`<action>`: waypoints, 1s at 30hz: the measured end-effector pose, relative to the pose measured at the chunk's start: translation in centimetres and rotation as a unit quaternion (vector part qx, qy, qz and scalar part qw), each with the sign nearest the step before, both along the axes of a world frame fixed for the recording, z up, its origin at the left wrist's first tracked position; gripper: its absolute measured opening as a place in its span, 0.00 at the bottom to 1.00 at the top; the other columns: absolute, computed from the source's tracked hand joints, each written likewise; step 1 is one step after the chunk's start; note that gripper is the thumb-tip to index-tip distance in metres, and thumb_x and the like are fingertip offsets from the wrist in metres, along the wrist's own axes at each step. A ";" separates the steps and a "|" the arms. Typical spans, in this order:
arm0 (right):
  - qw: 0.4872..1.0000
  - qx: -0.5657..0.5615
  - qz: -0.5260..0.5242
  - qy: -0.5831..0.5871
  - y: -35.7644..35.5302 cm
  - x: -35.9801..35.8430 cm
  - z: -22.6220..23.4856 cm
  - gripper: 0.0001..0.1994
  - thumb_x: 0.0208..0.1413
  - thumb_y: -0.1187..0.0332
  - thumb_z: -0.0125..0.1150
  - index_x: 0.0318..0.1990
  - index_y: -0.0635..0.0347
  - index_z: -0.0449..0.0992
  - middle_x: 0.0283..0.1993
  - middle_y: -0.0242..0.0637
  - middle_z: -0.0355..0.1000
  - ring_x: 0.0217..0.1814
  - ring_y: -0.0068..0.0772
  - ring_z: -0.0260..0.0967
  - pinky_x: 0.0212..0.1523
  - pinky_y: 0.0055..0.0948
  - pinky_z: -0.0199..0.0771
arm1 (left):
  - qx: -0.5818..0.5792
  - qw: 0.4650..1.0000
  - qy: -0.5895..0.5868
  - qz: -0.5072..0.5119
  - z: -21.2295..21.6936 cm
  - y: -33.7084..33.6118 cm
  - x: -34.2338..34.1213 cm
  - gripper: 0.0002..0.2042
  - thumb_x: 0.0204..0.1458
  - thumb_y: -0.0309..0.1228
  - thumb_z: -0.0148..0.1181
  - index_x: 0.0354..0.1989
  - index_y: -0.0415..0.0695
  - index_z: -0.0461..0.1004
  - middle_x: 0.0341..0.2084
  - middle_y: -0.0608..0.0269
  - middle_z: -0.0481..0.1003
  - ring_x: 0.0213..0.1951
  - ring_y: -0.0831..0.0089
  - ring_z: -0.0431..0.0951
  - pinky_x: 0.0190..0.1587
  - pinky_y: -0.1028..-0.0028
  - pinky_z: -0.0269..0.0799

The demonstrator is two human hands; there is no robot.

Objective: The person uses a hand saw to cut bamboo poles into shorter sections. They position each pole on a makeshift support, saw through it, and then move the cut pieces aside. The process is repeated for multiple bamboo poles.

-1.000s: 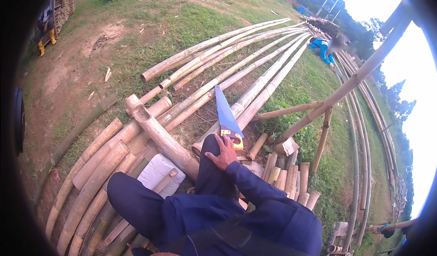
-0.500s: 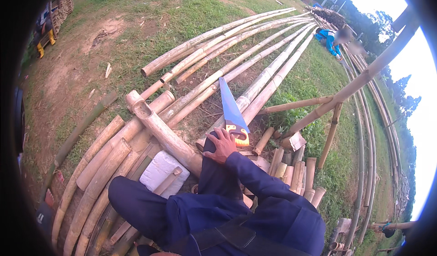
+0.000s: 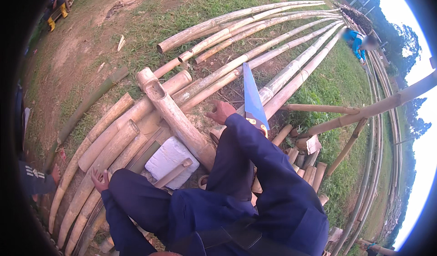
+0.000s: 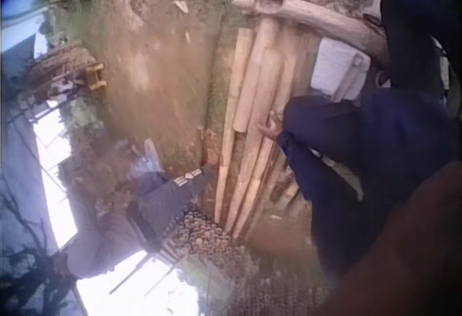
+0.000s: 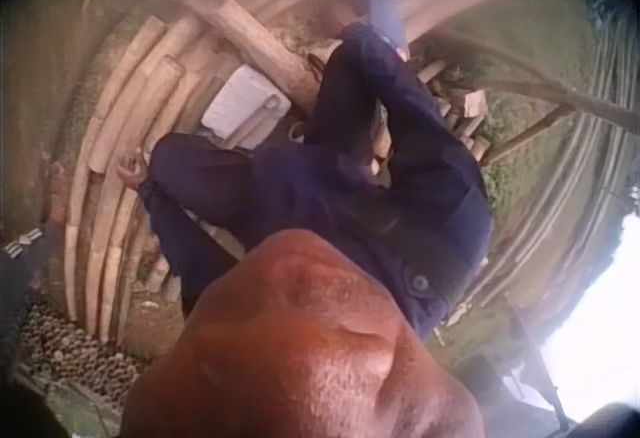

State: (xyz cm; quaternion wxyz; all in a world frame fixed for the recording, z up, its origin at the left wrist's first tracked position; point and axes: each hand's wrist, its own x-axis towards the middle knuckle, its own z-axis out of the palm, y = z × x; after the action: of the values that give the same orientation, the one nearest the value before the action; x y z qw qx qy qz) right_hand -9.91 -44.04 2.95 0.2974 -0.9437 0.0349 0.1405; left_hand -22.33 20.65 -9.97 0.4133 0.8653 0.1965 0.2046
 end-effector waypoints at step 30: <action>0.598 0.694 -0.399 -0.030 2.9 33.9 -7.9 0.38 0.63 0.43 0.62 0.69 0.61 0.58 0.63 0.50 0.64 0.62 0.54 0.68 0.59 0.63 0.73 | 0.155 0.883 -0.059 -0.440 -1.6 -42.8 18.1 0.17 0.57 0.35 0.62 0.51 0.40 0.78 0.37 0.57 0.81 0.46 0.62 0.79 0.67 0.60 0.64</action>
State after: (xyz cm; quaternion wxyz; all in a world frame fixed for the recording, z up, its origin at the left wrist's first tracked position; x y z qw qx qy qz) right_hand 23.96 -41.18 -4.92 0.8903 -0.3479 0.2912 -0.0393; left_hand -4.22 -22.17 -11.53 0.3324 0.9020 -0.2635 0.0806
